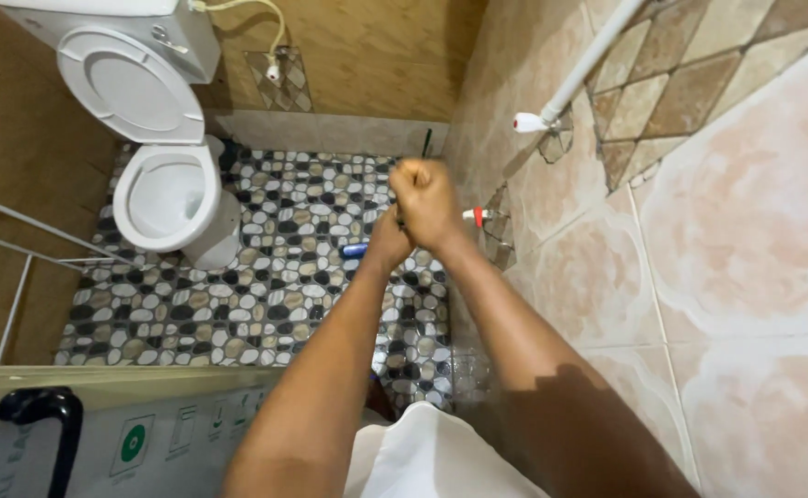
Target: Assembling segments of a mop handle and attaching the mop head for cleaning.
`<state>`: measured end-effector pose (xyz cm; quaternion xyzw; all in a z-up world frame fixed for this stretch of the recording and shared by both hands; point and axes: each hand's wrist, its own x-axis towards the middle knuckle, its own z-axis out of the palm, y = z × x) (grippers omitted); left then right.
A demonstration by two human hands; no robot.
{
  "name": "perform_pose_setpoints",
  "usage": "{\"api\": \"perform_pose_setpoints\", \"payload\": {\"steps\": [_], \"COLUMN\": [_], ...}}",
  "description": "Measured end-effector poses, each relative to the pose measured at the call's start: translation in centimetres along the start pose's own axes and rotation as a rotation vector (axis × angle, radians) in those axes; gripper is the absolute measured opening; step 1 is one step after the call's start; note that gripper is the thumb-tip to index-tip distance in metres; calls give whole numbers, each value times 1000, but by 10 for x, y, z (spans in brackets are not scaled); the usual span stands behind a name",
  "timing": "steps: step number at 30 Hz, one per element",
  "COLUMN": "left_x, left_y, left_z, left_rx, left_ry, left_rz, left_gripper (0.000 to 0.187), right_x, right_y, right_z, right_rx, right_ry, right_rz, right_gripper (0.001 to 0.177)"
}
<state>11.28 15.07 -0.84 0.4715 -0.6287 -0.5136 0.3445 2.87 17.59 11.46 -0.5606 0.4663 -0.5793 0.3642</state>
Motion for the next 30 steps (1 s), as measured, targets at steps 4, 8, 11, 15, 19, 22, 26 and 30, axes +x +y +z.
{"api": "perform_pose_setpoints", "payload": {"steps": [4, 8, 11, 15, 19, 22, 26, 30], "left_x": [-17, -18, -27, -40, -18, -1, 40, 45], "left_y": [-1, -7, 2, 33, 5, 13, -9, -11], "left_z": [-14, -24, -28, -44, -51, -75, -92, -107], "left_rx": [35, 253, 228, 202, 226, 231, 82, 50], "left_ry": [30, 96, 80, 130, 324, 356, 250, 184], "left_rz": [11, -85, -161, -216, -90, 1, 7, 132], "left_gripper": [34, 43, 53, 56, 51, 41, 32, 35], "right_x": [-2, 25, 38, 48, 56, 58, 72, 74], "right_y": [-9, -49, -53, -53, -61, -64, -12, 24], "right_z": [15, 29, 35, 48, 61, 74, 83, 94], "right_rx": [-80, -36, 21, 27, 81, 101, 70, -130], "right_ry": [-37, -103, -132, -160, -196, -232, -223, -162], "right_rz": [-5, 266, 364, 343, 228, 103, 103, 163], "right_gripper": [37, 36, 36, 37, 36, 37, 37, 35]}}
